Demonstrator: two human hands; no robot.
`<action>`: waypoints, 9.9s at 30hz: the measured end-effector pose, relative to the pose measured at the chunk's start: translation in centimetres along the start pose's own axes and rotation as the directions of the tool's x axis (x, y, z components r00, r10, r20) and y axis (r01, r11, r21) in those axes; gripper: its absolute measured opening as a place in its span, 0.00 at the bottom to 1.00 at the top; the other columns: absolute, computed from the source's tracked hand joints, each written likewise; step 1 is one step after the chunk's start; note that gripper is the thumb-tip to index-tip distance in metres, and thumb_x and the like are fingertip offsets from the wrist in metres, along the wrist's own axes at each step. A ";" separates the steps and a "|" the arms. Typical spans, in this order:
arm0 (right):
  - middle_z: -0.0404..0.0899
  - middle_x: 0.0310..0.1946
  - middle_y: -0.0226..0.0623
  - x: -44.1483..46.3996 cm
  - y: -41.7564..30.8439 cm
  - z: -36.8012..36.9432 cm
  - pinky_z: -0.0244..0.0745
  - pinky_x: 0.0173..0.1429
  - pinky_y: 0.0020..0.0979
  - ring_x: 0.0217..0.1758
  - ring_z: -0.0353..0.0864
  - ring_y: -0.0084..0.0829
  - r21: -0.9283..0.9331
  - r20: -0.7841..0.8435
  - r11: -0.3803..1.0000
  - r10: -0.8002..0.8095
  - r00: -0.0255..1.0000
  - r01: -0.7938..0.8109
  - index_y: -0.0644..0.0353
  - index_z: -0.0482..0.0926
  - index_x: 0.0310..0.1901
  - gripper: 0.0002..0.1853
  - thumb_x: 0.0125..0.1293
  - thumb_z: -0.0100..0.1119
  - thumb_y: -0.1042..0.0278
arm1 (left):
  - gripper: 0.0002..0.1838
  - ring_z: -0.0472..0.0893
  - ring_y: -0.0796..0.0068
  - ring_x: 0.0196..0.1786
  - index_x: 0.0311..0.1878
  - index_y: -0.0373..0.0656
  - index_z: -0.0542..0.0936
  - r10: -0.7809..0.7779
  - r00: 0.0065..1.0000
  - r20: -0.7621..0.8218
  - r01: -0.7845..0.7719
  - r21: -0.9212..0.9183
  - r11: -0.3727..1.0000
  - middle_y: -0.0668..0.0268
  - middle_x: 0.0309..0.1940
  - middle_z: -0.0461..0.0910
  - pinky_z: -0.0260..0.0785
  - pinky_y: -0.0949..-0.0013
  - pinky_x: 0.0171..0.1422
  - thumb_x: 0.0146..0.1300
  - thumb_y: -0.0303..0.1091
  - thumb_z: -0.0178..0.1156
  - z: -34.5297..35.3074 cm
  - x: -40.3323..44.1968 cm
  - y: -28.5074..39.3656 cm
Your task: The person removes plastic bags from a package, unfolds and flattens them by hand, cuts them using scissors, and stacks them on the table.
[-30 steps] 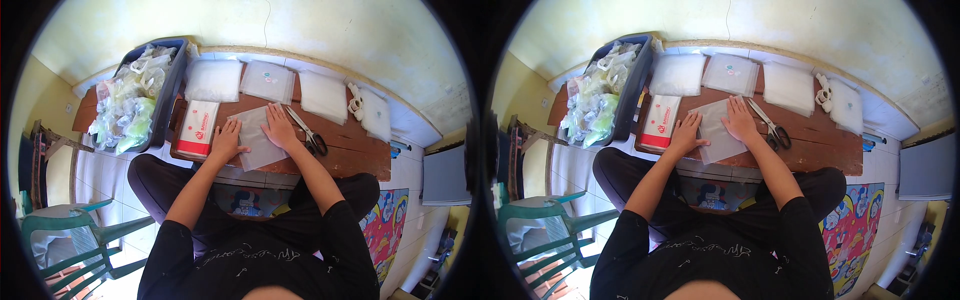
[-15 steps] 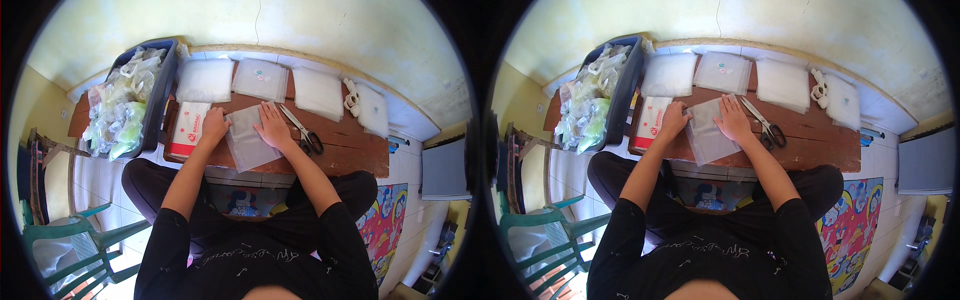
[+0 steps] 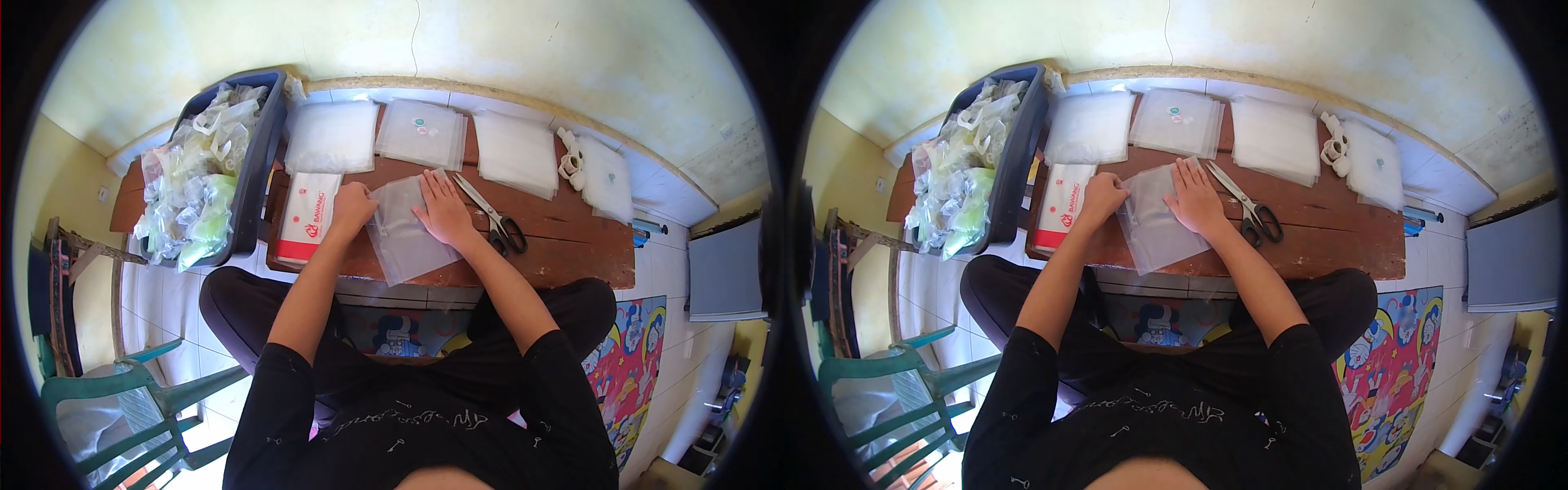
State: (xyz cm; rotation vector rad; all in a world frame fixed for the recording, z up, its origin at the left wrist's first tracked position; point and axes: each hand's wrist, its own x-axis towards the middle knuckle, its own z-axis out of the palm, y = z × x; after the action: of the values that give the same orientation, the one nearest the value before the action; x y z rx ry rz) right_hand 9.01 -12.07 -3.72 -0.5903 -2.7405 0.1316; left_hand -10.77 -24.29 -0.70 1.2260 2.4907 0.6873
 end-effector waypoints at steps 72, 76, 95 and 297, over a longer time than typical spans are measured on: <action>0.55 0.73 0.53 5.8 -3.6 2.2 0.44 0.78 0.50 0.77 0.52 0.50 0.018 -0.054 0.995 0.103 0.993 -0.102 0.58 0.62 0.71 0.32 0.71 0.49 0.49 | 0.12 0.83 0.79 0.29 0.37 0.34 0.84 -0.273 0.959 -0.077 0.190 -0.540 0.820 0.60 0.28 0.86 0.75 0.76 0.35 0.47 0.26 0.71 -0.8 5.7 -2.7; 0.55 0.74 0.52 6.5 -3.6 2.1 0.43 0.79 0.50 0.78 0.51 0.50 0.027 -0.054 0.996 0.089 0.995 -0.087 0.57 0.62 0.71 0.32 0.71 0.48 0.48 | 0.13 0.84 0.78 0.28 0.37 0.34 0.83 -0.260 0.963 -0.076 0.176 -0.555 0.813 0.60 0.28 0.86 0.75 0.75 0.36 0.46 0.28 0.72 -0.4 6.4 -3.2; 0.52 0.76 0.47 6.3 -2.9 2.9 0.40 0.79 0.50 0.79 0.48 0.46 -0.011 0.024 0.990 0.140 0.990 -0.139 0.51 0.61 0.73 0.33 0.72 0.43 0.43 | 0.16 0.85 0.60 0.35 0.44 0.38 0.83 -0.197 0.959 -0.203 0.139 -0.269 0.953 0.59 0.29 0.85 0.76 0.62 0.46 0.51 0.30 0.71 -2.6 5.3 -2.0; 0.68 0.42 0.49 -11.2 -3.7 -9.8 0.81 0.34 0.46 0.31 0.84 0.52 -0.105 0.151 0.880 0.474 0.867 -0.463 0.66 0.66 0.41 0.15 0.52 0.58 0.77 | 0.31 0.50 0.64 0.79 0.76 0.51 0.57 0.264 0.961 -0.081 -0.223 0.340 0.914 0.62 0.78 0.51 0.38 0.52 0.81 0.73 0.49 0.40 5.1 0.9 1.5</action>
State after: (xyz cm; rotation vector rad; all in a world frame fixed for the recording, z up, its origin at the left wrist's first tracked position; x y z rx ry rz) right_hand 20.48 -19.90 2.69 -1.3179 -2.7100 0.2169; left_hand -8.01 -21.26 -4.28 1.6843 2.6588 0.4233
